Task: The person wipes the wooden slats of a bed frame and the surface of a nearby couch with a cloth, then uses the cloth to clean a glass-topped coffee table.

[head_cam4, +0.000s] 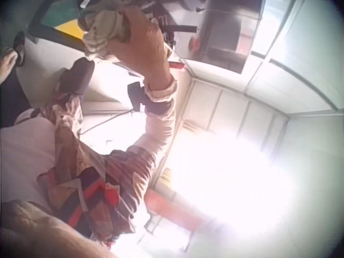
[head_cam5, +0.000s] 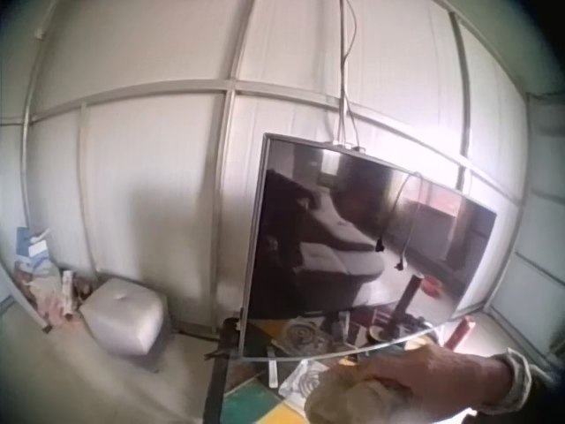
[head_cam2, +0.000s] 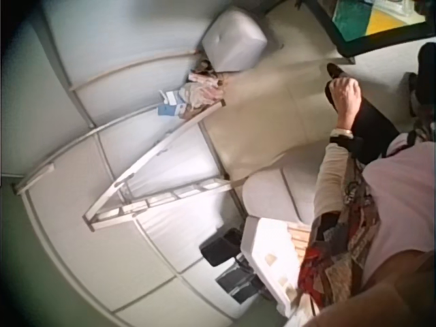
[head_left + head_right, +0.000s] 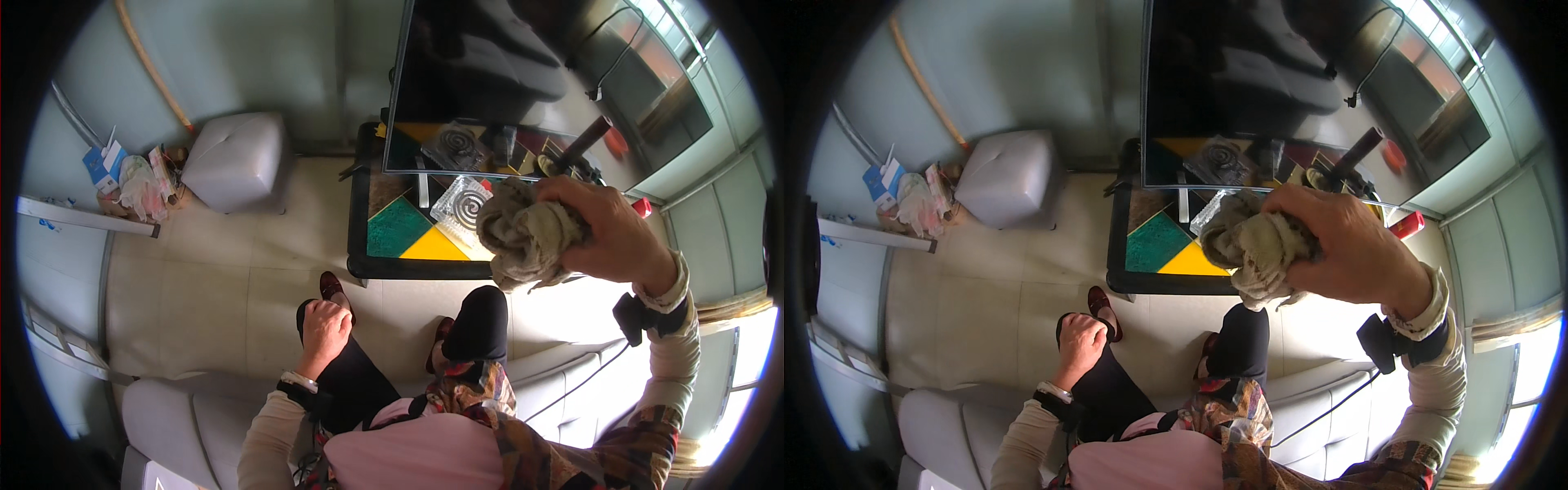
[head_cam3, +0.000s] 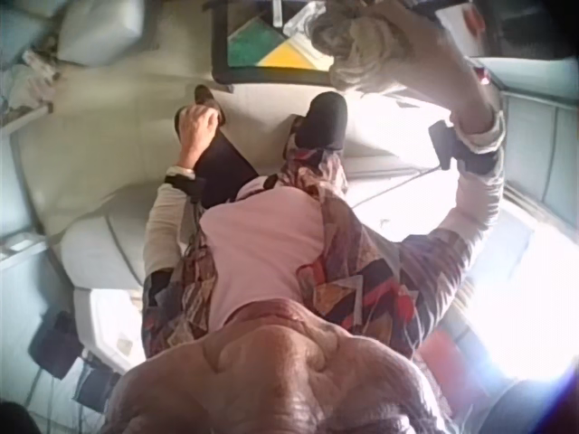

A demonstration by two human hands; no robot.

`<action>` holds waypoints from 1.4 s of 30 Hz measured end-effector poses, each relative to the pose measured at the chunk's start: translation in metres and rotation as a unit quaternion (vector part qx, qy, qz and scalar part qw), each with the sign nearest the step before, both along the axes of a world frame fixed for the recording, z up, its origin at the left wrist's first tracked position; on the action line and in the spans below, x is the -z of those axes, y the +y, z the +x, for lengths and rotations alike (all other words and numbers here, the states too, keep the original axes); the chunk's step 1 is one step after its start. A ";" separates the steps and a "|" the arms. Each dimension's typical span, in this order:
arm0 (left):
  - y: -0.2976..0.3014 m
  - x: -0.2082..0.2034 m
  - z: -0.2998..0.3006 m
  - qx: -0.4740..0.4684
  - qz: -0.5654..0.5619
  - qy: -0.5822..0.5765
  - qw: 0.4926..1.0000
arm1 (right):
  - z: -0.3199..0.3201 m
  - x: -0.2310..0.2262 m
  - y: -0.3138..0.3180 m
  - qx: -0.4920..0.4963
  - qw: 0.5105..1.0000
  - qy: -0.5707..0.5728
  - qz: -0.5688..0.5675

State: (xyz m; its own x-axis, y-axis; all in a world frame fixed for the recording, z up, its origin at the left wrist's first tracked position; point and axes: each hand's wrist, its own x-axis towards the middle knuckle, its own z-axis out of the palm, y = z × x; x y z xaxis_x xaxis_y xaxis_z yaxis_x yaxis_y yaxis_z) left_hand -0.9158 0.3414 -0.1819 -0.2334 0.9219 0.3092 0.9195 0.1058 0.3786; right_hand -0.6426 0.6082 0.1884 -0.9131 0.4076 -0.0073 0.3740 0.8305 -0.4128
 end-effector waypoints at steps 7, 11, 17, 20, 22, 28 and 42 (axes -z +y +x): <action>0.002 0.006 0.000 0.013 0.015 0.011 1.000 | 0.034 0.045 -0.007 -0.013 0.997 0.046 -0.066; 0.001 0.008 0.002 0.022 -0.019 -0.006 1.000 | 0.049 0.071 0.011 0.032 0.991 0.019 -0.125; -0.018 -0.031 0.022 0.068 -0.059 -0.088 0.992 | 0.064 0.095 0.064 0.063 0.990 -0.024 -0.127; -0.040 -0.064 0.025 0.031 -0.152 -0.165 0.974 | 0.046 0.082 0.096 0.092 0.975 -0.096 -0.176; -0.053 -0.082 0.030 0.005 -0.212 -0.213 0.954 | 0.029 0.076 0.117 0.097 0.963 -0.131 -0.216; -0.113 -0.195 0.093 -0.173 -0.269 -0.274 0.907 | -0.034 0.032 0.152 -0.053 0.963 -0.178 -0.195; -0.079 -0.100 0.039 -0.121 -0.014 -0.207 0.971 | 0.044 0.137 0.029 -0.018 0.980 -0.046 -0.193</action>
